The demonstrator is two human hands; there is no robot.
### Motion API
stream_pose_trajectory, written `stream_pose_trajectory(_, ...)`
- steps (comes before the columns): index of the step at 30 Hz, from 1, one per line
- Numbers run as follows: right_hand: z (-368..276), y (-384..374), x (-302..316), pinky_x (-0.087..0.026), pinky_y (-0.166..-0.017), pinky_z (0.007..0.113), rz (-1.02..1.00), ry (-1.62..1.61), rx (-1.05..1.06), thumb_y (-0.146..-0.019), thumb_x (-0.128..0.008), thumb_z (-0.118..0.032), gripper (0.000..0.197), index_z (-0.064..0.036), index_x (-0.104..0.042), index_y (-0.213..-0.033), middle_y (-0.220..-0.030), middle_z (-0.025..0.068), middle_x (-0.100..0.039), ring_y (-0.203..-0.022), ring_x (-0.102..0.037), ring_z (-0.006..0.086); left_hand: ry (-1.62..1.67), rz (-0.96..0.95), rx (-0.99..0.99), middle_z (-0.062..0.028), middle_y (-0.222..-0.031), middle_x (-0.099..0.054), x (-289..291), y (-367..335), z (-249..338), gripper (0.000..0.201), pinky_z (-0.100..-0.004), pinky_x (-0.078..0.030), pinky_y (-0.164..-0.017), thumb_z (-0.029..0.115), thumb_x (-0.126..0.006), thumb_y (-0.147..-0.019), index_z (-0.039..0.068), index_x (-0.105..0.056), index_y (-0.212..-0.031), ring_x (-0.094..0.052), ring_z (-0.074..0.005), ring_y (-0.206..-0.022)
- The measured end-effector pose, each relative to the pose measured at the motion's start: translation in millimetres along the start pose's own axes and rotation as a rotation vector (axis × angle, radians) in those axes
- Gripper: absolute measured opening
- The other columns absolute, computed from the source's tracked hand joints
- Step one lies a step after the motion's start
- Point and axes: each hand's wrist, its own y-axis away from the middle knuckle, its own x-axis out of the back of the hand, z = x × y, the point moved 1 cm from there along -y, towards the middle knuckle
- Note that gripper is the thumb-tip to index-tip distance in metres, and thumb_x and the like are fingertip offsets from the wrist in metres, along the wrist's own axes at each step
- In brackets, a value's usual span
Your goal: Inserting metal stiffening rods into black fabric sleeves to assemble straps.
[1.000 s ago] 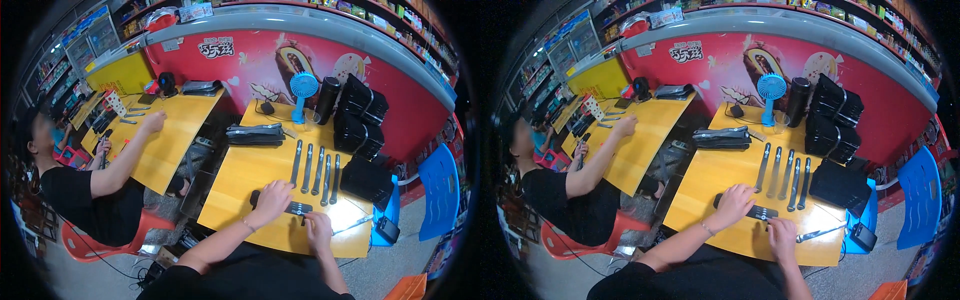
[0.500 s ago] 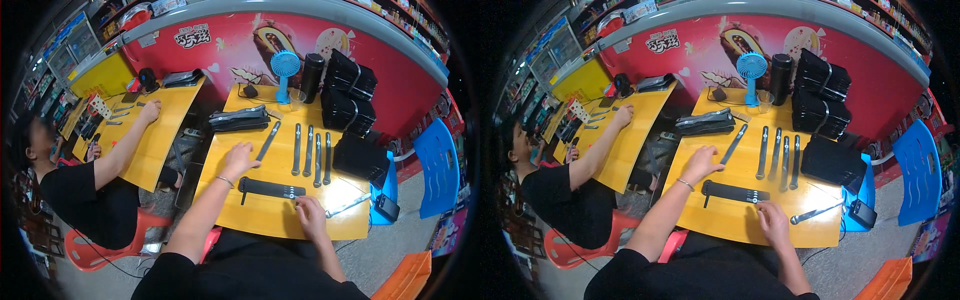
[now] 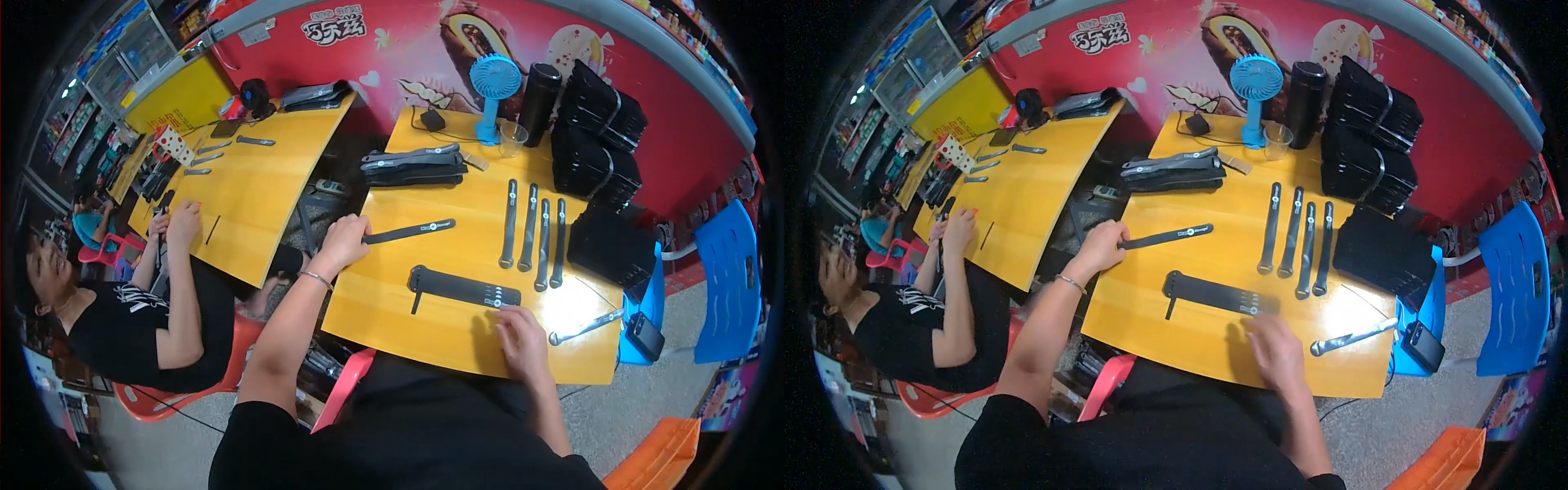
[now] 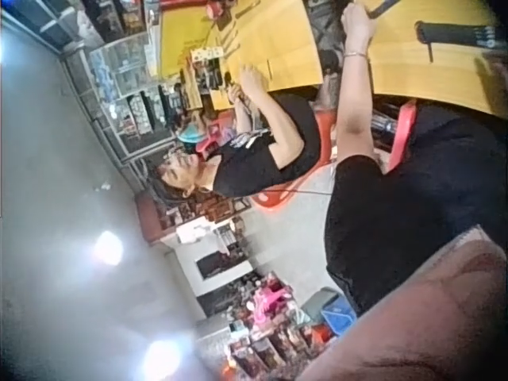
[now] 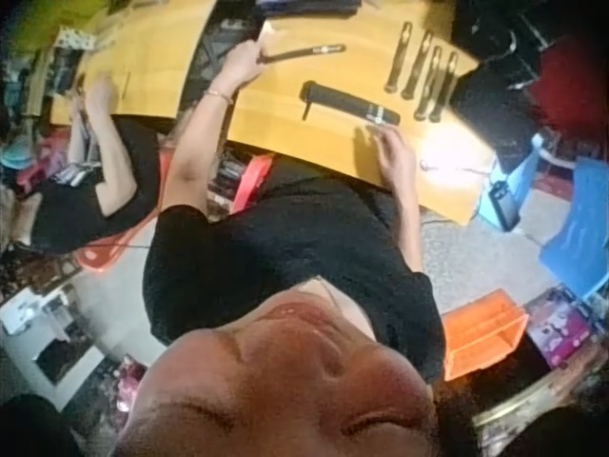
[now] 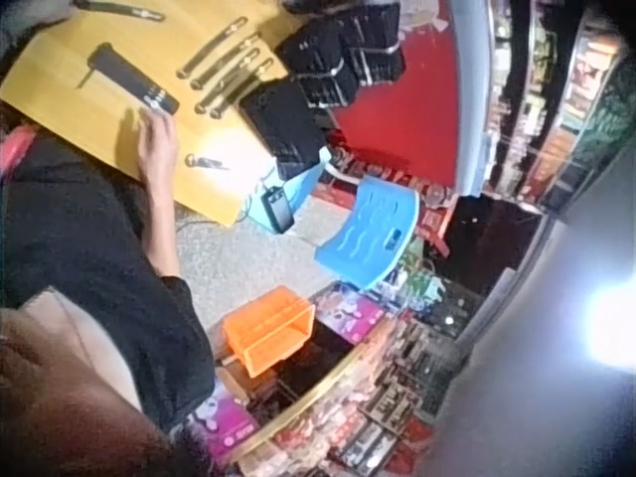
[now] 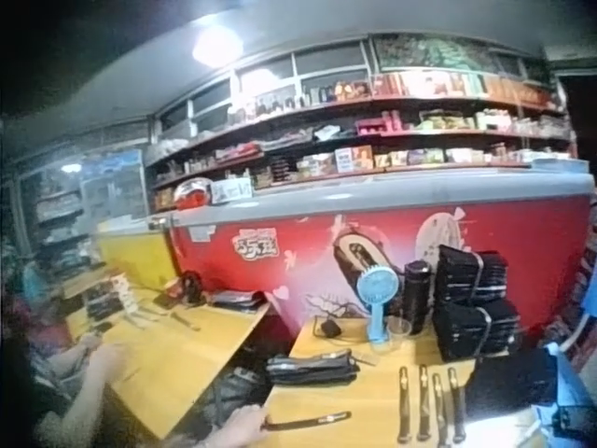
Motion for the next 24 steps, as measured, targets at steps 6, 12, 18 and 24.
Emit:
stream_pose_trajectory(6, -3, 3, -4, -0.051, -0.075, 0.033, -0.015, 0.003, 0.027, -0.078, -0.062, 0.001, 0.015, -0.002, -0.063, -0.093, -0.098, 0.0137, -0.061, -0.088, -0.062, 0.0282, 0.201, 0.006, 0.018, -0.0138, -0.079, -0.055, 9, 27, -4, 0.014, -0.0392, -0.046, -0.065, 0.003, -0.063, -0.069, 0.003, -0.056, -0.081, -0.057, -0.0306, -0.073)
stream_pose_trajectory(12, -37, -23, -9, -0.042, -0.091, 0.04, -0.018, 0.023, 0.183, -0.075, -0.068, -0.011, 0.04, -0.0071, -0.057, -0.114, -0.119, 0.0149, -0.053, -0.109, -0.05, 0.0325, 0.351, 0.239, -0.096, -0.0115, -0.076, -0.053, 64, 71, 42, 0.011, -0.0337, -0.047, -0.063, -0.005, -0.057, -0.072, 0.001, -0.054, -0.081, -0.057, -0.0261, -0.068)
stream_pose_trajectory(18, -100, -30, -6, -0.043, -0.09, 0.039, 0.089, 0.05, 0.611, -0.065, -0.08, -0.017, 0.059, -0.0104, -0.055, -0.118, -0.13, 0.0154, -0.046, -0.112, -0.049, 0.0332, 0.463, 0.085, -0.143, -0.0105, -0.081, -0.06, 94, 116, 112, 0.011, -0.0272, -0.049, -0.062, -0.004, -0.059, -0.073, 0.0, -0.058, -0.083, -0.061, -0.0223, -0.071)
stream_pose_trajectory(24, -61, -19, -7, -0.045, -0.081, 0.035, -0.14, -0.08, 0.347, -0.068, -0.079, -0.026, 0.042, -0.0099, -0.064, -0.103, -0.125, 0.0149, -0.049, -0.097, -0.052, 0.0273, 0.834, -0.051, -0.049, -0.0095, -0.084, -0.066, 65, 131, 116, 0.01, -0.0239, -0.053, -0.067, -0.006, -0.062, -0.077, -0.002, -0.065, -0.086, -0.067, -0.0154, -0.076)
